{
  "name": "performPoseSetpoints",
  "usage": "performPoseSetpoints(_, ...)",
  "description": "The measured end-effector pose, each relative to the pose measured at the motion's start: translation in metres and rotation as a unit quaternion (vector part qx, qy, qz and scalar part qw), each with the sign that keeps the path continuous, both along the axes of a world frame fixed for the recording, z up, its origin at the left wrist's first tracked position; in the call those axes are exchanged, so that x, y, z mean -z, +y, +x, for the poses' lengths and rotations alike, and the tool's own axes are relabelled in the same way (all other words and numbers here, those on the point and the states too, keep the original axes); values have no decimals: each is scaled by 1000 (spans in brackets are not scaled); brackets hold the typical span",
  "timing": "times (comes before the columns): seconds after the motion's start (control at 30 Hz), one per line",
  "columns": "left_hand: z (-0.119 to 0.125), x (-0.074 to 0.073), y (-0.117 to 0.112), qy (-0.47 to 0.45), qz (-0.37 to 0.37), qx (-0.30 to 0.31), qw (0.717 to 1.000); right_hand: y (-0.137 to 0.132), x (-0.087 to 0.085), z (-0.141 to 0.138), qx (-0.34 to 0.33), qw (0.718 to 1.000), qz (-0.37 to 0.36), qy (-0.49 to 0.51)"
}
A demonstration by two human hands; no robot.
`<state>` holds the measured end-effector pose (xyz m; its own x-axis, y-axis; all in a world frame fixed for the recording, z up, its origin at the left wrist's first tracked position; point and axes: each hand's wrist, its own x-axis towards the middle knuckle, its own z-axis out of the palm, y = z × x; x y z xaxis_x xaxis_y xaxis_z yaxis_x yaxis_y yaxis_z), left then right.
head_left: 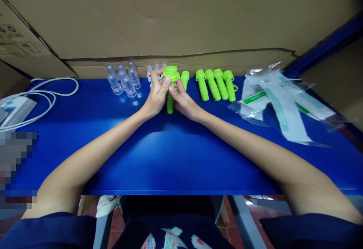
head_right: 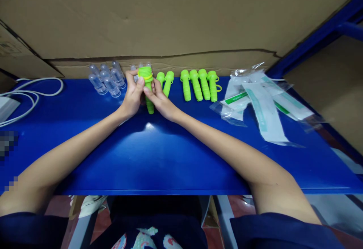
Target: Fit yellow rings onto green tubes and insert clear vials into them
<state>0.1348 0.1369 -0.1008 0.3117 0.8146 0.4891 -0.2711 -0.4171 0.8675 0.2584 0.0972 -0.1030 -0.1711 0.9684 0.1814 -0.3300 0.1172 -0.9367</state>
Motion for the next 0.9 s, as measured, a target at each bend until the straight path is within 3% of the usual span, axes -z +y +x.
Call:
performPoseSetpoints(0.1, -4, -5, -4, 30, 8, -9, 999, 0, 3, 1, 15, 999, 41, -17)
performPoseSetpoints(0.27, -3, -8, -9, 41, -58, 2, 997, -7, -12, 1, -33, 999, -18, 6)
performPoseSetpoints(0.47, -2, -13, -12, 40, -53, -4, 998, -13, -26, -6, 16, 998, -65, 17)
performPoseSetpoints(0.63, 0, -15, -16, 16, -16, 0, 1000, -11, -27, -5, 7, 998, -59, 23)
performPoseSetpoints(0.9, 5, -13, -13, -3, -80, -4, 997, -10, -25, -2, 11, 999, -40, 25)
